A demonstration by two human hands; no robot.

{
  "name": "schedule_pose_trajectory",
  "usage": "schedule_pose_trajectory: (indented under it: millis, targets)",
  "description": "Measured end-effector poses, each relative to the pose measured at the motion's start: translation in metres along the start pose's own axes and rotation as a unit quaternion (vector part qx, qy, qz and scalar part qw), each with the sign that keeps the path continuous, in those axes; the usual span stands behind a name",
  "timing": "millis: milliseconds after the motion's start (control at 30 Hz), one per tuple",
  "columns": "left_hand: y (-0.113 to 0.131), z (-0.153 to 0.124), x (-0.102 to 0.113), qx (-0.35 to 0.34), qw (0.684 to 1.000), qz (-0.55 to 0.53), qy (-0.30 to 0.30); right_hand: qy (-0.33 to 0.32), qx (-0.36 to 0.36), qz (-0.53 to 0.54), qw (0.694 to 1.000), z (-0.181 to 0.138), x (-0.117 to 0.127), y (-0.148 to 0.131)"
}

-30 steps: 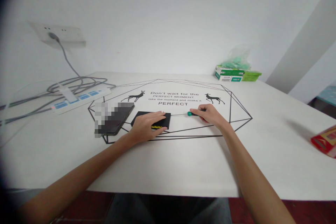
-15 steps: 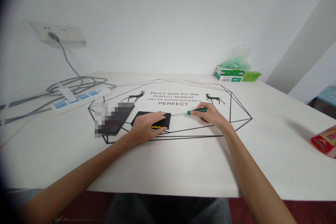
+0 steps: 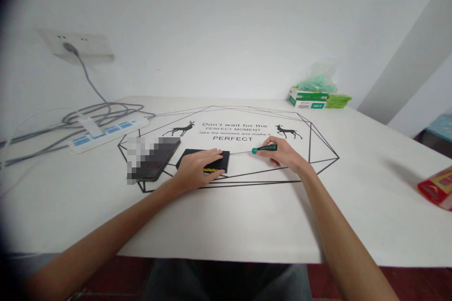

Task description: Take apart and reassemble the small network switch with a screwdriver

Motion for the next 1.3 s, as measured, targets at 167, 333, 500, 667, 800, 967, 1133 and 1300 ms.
schedule_pose_trajectory:
  millis: [167,333,500,667,800,967,1133,1300]
  targets:
    - [0.0009,0.0007,0.0012,0.002,1.000,0.002,-0.002,0.024,0.009,-0.005,1.000,0.0017,0.0005,0.0014]
    - [0.0018,0.0015,0.0023,0.004,1.000,0.004,-0.008,0.032,0.006,-0.055,0.998,0.0002,-0.0011,-0.0043]
    - [0.0012,0.0010,0.0022,-0.001,1.000,0.003,-0.003,0.032,-0.014,-0.039,0.999,-0.0013,-0.0018,-0.0060]
    - [0.0007,0.0007,0.0022,0.001,1.000,0.004,-0.004,0.007,-0.016,0.018,1.000,-0.0026,-0.0010,-0.0057]
    - [0.0007,0.0008,0.0023,0.003,1.000,0.003,-0.008,0.032,-0.005,-0.002,0.999,0.0001,-0.0007,-0.0028]
    - [0.0008,0.0011,0.0024,0.001,1.000,0.002,-0.008,0.046,0.002,-0.070,0.996,0.0041,-0.0003,0.0007]
    - [0.0012,0.0016,0.0035,-0.002,1.000,0.003,-0.007,0.039,-0.019,-0.100,0.994,0.0020,-0.0026,-0.0033]
    - [0.0012,0.0016,0.0032,0.007,1.000,-0.003,-0.008,0.014,-0.018,-0.044,0.999,-0.0012,-0.0025,-0.0069]
Point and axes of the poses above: each hand's wrist, its own z-axis towards the middle knuckle, its own x-axis out of the back of the hand, y = z × x, the point moved 1 cm from there along z, towards the middle knuckle, and after that the axes turned 4 degrees about x, right-handed, at the moved point
